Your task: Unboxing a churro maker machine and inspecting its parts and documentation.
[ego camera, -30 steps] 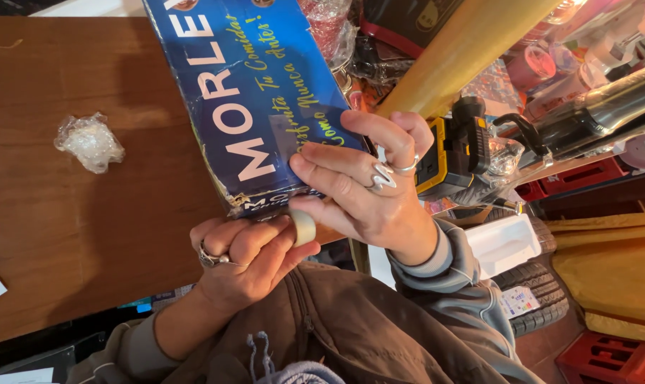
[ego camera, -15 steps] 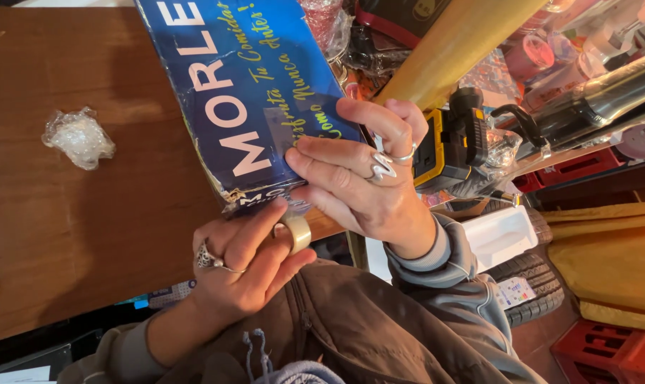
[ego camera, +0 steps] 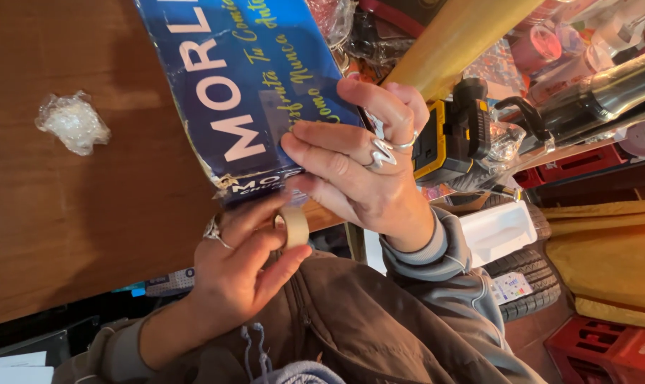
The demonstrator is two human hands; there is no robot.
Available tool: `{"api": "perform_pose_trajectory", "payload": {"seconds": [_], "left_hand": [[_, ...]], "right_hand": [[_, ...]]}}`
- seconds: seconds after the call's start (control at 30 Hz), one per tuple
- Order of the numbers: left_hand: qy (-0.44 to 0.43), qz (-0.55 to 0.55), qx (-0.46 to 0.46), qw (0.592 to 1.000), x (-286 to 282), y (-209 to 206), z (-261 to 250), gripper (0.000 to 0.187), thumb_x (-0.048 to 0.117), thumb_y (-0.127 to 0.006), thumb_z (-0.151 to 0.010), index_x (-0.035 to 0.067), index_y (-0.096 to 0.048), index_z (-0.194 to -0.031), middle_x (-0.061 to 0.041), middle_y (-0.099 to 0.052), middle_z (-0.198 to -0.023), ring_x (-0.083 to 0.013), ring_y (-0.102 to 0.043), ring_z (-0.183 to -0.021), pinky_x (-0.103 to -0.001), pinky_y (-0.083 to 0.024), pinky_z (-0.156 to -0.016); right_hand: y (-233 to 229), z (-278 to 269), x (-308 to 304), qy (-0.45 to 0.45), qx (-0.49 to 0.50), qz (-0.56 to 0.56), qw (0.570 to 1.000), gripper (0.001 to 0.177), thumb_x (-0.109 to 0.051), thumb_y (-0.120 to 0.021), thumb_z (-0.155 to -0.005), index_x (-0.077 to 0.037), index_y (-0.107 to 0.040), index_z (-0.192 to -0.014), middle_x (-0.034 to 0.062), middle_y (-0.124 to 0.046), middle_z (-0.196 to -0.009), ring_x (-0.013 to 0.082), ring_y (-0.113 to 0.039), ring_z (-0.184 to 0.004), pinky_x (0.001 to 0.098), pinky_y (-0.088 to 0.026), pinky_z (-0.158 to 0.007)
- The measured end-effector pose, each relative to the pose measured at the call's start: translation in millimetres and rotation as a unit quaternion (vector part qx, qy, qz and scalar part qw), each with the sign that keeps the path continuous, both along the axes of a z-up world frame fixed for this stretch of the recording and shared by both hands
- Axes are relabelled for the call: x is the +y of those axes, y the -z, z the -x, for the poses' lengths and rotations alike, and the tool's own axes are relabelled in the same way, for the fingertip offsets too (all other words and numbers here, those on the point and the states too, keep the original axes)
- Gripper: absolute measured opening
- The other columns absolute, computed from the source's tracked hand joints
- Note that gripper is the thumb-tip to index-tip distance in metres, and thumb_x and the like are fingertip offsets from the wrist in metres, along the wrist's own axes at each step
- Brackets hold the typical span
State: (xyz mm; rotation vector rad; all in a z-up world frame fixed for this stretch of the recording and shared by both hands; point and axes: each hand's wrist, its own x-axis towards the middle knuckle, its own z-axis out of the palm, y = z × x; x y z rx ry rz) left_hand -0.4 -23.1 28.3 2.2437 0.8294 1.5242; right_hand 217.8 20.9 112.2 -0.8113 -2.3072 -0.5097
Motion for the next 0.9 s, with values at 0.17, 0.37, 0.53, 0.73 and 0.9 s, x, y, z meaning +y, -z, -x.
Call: {"api": "perform_pose_trajectory", "payload": {"seconds": [0.17, 0.37, 0.53, 0.73, 0.9], "left_hand": [[0.066, 0.07, -0.07, 0.993, 3, 16, -3, 0.021, 0.011, -0.086, -0.085, 0.001, -0.069, -0.094, -0.016, -0.064, -0.135, -0.0185, -0.075, -0.092, -0.03, -0.061, -0.079], [0.052, 0.056, -0.061, 0.995, 7, 23, -4, 0.027, 0.012, -0.09, -0.081, 0.0, -0.068, -0.09, -0.015, -0.065, -0.133, -0.0182, -0.072, -0.088, -0.029, -0.059, -0.076], [0.042, 0.04, -0.046, 0.997, 7, 17, -3, 0.025, 0.013, -0.089, -0.082, 0.001, -0.069, -0.091, -0.014, -0.065, -0.132, -0.0182, -0.071, -0.088, -0.029, -0.059, -0.075], [0.046, 0.037, -0.045, 0.997, 6, 16, -3, 0.023, 0.013, -0.088, -0.085, 0.002, -0.07, -0.094, -0.014, -0.065, -0.133, -0.0174, -0.072, -0.089, -0.029, -0.06, -0.074], [0.035, 0.033, -0.04, 0.998, 6, 14, -3, 0.023, 0.014, -0.088, -0.085, 0.002, -0.069, -0.092, -0.013, -0.065, -0.133, -0.0169, -0.073, -0.087, -0.029, -0.06, -0.073]], "right_hand": [[32, -35, 4, 0.001, 0.124, -0.106, 0.987, 0.028, -0.025, -0.079, -0.087, -0.015, -0.073, -0.113, 0.0171, -0.055, -0.116, 0.0338, -0.048, -0.119, 0.0536, -0.042, -0.1], [212, -128, 29, 0.164, 0.113, 0.278, 0.94, 0.028, 0.003, -0.069, -0.084, -0.006, -0.063, -0.11, 0.014, -0.065, -0.107, 0.033, -0.061, -0.104, 0.0429, -0.049, -0.092], [247, -116, 33, 0.131, 0.037, 0.294, 0.946, 0.037, 0.002, -0.067, -0.078, -0.002, -0.065, -0.115, 0.0194, -0.067, -0.107, 0.0386, -0.061, -0.093, 0.0461, -0.052, -0.082], [281, -134, 40, 0.191, -0.021, 0.338, 0.921, 0.034, -0.009, -0.071, -0.082, -0.004, -0.064, -0.115, 0.0232, -0.066, -0.095, 0.0435, -0.065, -0.084, 0.0505, -0.053, -0.075], [273, -151, 31, 0.227, -0.048, 0.378, 0.896, 0.037, -0.014, -0.072, -0.085, -0.009, -0.063, -0.12, 0.0217, -0.069, -0.092, 0.0418, -0.068, -0.084, 0.0504, -0.054, -0.074]]}}
